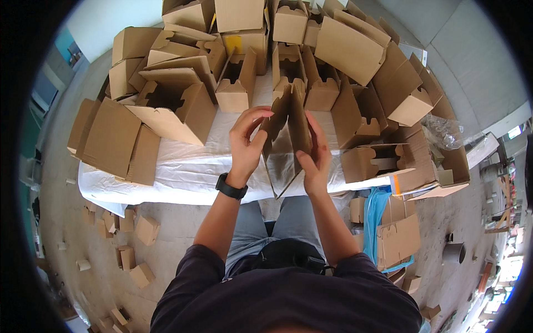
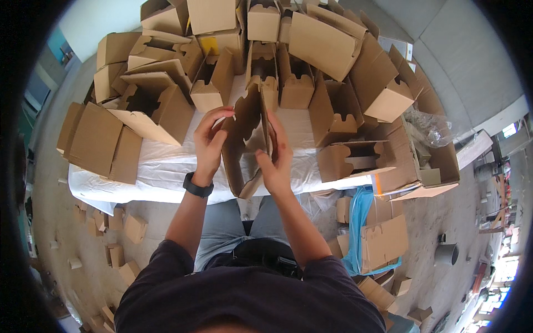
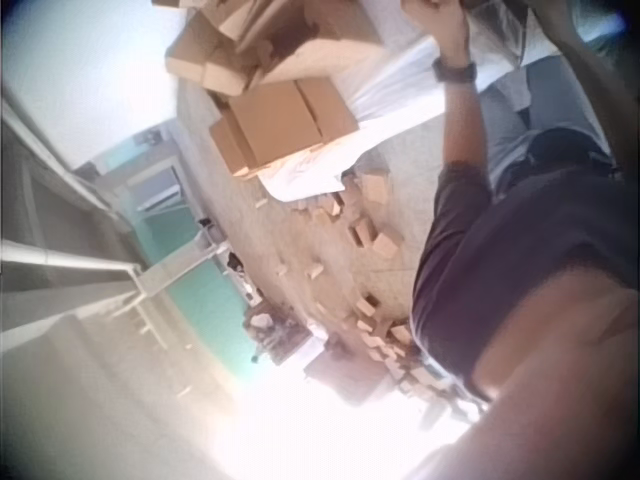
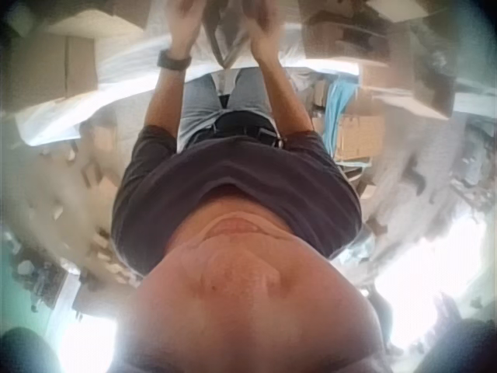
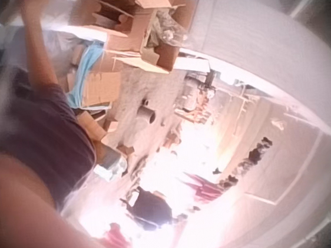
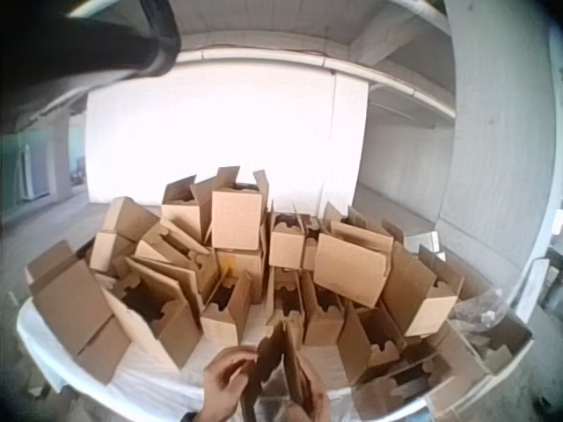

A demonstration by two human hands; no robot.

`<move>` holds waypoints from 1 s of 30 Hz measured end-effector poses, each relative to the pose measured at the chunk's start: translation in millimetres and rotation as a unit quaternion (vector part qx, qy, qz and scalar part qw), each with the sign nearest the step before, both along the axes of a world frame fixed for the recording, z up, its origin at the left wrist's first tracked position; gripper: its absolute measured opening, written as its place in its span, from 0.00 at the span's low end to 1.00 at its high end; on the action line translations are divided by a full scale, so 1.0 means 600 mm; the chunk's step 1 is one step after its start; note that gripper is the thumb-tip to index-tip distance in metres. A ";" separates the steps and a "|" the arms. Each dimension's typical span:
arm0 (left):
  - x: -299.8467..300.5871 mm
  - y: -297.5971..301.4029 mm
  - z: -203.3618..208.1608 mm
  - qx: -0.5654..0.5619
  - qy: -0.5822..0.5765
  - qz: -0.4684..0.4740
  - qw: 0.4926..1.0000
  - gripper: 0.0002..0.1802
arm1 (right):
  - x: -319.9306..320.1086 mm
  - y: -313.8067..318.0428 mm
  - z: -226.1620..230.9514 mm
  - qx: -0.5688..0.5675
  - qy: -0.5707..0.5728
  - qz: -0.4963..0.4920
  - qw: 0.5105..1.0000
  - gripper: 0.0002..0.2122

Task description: The person folds cardboard box flaps into place, inserts a small white package into a box, closes the top, and places it with other boxes before picking up a flat cardboard sheet to begin assembly of another one.

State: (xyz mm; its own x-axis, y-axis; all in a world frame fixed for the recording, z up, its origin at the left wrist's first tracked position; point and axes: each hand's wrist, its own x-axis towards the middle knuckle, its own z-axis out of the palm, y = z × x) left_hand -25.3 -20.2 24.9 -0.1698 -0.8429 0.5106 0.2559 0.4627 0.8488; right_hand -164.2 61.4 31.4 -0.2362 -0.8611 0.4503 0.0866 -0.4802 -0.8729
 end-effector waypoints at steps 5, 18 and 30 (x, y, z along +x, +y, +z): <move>0.003 -0.012 0.002 -0.017 -0.045 0.010 0.999 0.22 | -0.036 0.011 -0.008 -0.022 0.064 -0.070 0.995 0.34; 0.016 -0.082 0.041 -0.053 -0.162 0.019 0.985 0.20 | -0.045 0.040 0.017 0.015 0.247 -0.111 0.963 0.27; 0.030 -0.079 0.020 0.003 -0.169 0.030 0.985 0.17 | -0.020 0.000 0.048 -0.014 0.353 -0.075 0.933 0.17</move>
State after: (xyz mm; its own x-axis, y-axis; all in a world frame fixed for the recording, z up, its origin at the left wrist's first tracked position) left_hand -7.1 -67.7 37.1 -0.2792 -0.8591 0.4289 -0.0700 0.4636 0.8832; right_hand -176.2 61.4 60.0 0.0103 -0.8277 0.5611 -0.5746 -0.4642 -0.6741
